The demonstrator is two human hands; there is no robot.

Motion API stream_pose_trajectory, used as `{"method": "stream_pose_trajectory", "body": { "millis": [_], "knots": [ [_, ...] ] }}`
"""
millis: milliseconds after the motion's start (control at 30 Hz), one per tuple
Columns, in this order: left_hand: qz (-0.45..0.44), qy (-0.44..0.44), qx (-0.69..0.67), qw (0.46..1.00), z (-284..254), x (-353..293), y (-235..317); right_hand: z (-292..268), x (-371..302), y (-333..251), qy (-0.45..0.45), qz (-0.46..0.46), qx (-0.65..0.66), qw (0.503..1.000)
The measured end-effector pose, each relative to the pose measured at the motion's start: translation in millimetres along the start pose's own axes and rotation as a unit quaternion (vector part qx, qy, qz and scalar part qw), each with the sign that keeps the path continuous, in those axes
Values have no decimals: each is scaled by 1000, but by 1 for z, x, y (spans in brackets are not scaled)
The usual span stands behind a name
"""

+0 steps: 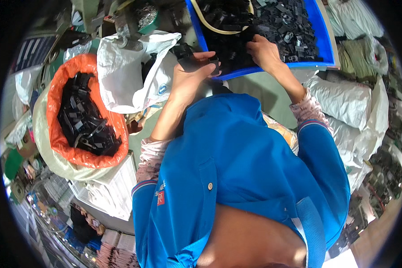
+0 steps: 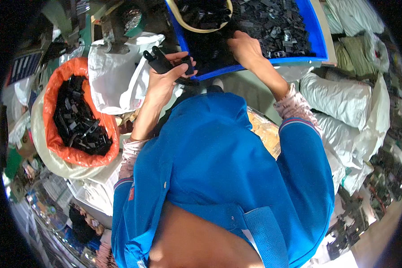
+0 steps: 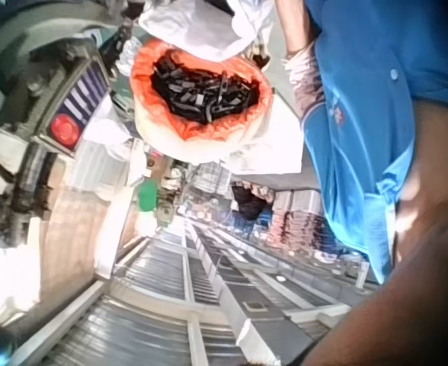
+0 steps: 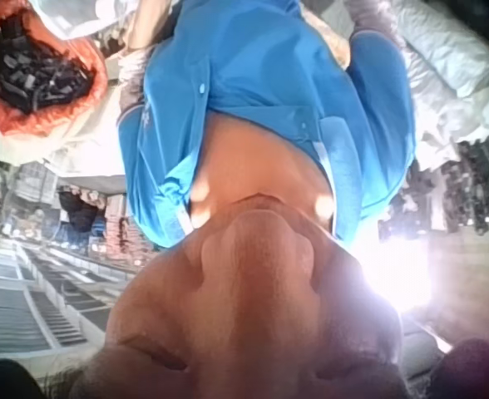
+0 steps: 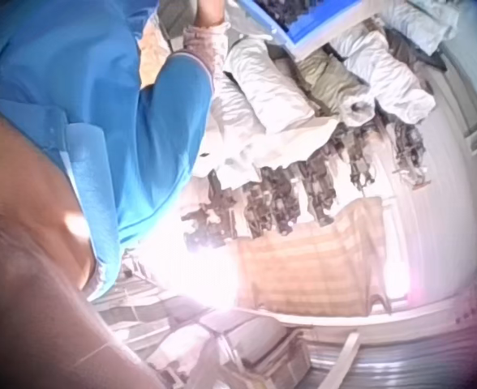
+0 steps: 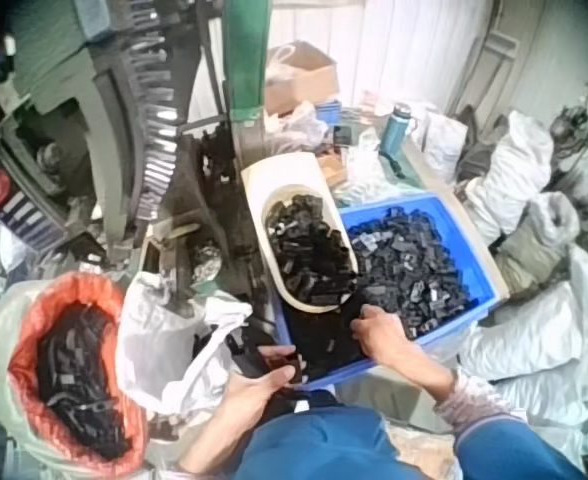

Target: The person repeatedly picks small black plastic components from a blue bin, assembles them by hand, and places the finished units into a white sack. The cycle of picking, assembling, and depositing continues throughout the clip.

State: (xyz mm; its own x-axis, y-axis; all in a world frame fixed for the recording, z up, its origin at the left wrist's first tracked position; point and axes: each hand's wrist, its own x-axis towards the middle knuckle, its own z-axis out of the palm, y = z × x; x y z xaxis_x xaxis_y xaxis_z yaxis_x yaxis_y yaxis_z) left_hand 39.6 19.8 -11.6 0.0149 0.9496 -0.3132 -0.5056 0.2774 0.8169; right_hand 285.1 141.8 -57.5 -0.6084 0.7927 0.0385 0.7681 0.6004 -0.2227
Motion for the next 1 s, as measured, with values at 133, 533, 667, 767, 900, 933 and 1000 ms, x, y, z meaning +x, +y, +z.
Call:
{"method": "stream_pose_trajectory", "body": {
  "millis": [133, 533, 667, 767, 900, 933, 1000],
  "knots": [
    [82, 81, 119, 986, -4, -5, 1, -22, -5, -24, 65, 15, 248, 967],
    [149, 170, 265, 937, -12, -35, 19, -62, 50, -115, 63, -293, 299, 906],
    [214, 220, 251, 918, -15, -40, 16, -62, 71, -131, 29, -358, 279, 891],
    [232, 242, 264, 904, -24, -47, 18, -62, 87, -143, -154, -178, 487, 841],
    [226, 315, 205, 899, -19, -51, 32, -44, 84, -154, -152, -89, 585, 792],
    [248, 314, 112, 910, -24, -47, 27, -40, 74, -157, -194, -39, 627, 754],
    [257, 315, 113, 907, -29, -45, 23, -35, 53, -167, -223, 24, 686, 692]
  ]
}}
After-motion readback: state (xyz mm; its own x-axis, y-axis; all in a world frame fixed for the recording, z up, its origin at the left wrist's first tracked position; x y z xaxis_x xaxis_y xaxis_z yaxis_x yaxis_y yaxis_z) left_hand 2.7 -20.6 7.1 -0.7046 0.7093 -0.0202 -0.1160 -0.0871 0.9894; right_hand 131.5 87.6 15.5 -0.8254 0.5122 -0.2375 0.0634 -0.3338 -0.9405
